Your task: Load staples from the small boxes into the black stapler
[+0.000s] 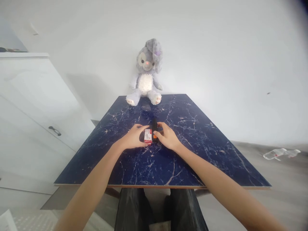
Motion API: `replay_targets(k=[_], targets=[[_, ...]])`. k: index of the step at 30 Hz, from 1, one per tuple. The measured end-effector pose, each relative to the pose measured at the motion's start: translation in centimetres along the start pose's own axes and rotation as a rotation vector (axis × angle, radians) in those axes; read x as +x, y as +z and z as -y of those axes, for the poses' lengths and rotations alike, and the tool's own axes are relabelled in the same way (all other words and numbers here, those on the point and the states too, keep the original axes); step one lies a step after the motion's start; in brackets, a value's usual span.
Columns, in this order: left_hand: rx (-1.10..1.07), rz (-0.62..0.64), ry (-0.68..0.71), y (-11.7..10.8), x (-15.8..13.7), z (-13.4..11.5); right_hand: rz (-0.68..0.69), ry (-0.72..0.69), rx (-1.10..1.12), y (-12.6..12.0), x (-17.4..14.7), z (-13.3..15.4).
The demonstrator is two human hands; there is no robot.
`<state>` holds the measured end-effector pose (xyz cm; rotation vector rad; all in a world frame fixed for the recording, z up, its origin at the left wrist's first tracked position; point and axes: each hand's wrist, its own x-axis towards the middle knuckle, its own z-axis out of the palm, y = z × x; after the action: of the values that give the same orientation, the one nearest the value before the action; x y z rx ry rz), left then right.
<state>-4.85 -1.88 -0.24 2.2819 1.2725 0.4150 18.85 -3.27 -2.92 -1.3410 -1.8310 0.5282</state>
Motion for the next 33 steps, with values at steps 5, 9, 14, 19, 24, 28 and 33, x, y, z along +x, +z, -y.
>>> replay_targets(k=[5,9,14,19,24,28,33], targets=[[0.064,-0.020,0.006,0.2,0.2,0.1,0.104,0.019,0.113,-0.4,0.1,-0.1],[0.101,-0.028,0.050,0.3,0.1,-0.5,0.176,0.021,0.191,-0.9,0.4,-0.7],[0.146,-0.065,0.176,0.0,0.0,-1.3,0.196,0.017,0.210,-1.0,0.5,-1.1],[0.064,-0.080,0.267,-1.0,-0.4,-1.2,0.186,0.042,0.189,-0.9,0.6,-0.9],[0.143,-0.066,0.074,-1.0,-0.6,-0.4,0.184,0.040,0.142,-1.2,0.5,-0.6],[0.158,-0.025,0.036,-0.5,-0.4,0.1,0.187,0.034,0.136,-1.3,0.4,-0.5],[0.129,0.010,0.003,-0.3,-0.3,0.0,0.170,0.052,0.090,-1.0,0.3,-0.2]])
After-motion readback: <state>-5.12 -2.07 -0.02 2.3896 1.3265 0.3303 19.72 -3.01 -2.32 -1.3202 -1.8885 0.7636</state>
